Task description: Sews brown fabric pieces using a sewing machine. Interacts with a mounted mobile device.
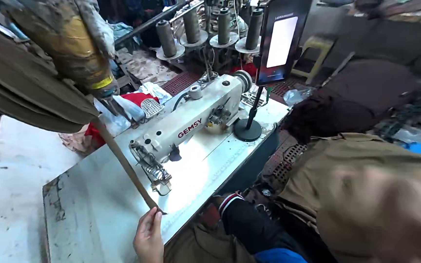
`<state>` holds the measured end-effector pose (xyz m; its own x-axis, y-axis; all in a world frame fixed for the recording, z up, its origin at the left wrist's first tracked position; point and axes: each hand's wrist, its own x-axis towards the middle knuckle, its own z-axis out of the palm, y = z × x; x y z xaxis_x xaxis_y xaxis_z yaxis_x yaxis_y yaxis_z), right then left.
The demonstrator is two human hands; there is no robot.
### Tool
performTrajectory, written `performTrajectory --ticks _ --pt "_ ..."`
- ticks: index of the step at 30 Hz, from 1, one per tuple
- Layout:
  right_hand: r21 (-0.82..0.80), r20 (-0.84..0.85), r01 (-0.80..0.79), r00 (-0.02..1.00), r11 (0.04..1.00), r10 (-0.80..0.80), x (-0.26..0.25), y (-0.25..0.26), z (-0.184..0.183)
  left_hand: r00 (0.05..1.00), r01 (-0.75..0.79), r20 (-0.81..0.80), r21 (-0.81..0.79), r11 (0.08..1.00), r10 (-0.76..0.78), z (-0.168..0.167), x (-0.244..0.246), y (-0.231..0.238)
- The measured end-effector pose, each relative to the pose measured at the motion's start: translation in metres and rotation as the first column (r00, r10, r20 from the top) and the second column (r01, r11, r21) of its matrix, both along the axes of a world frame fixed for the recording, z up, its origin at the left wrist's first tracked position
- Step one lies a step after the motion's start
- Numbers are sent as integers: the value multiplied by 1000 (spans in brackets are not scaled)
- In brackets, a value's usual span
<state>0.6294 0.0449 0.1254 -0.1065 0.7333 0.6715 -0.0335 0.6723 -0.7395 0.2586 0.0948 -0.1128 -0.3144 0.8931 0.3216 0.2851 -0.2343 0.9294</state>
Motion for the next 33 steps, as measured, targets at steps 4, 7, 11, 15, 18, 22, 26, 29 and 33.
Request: performTrajectory --ticks 4,7,11,15,18,22,26,29,33 --pt "32 257 444 862 895 -437 47 115 -41 999 1 43 21 1000 -2 5 6 -7" --pt "-179 284 569 811 803 -511 76 157 -62 994 6 111 39 999 -11 19 11 -14" --pt "-132 232 590 800 797 -554 76 161 -54 988 28 151 66 997 -37 39 18 -17" --pt "-68 451 462 805 884 -386 16 132 -73 981 89 163 118 989 -108 47 23 -15" --pt "-371 589 112 796 922 139 -47 108 -132 985 134 89 152 979 -149 52 25 -12" --pt "-457 499 -161 767 875 402 -109 92 -172 983 177 -67 165 970 -168 58 26 -11" --pt "-376 655 -90 677 922 334 -134 93 -165 963 185 -226 162 969 -146 62 27 -13" --pt "-352 678 -111 654 929 335 -141 96 -163 942 203 -304 191 960 -139 63 31 -13" --pt "-337 628 -185 686 923 367 -141 98 -171 934 183 -343 213 960 -102 59 36 -10"
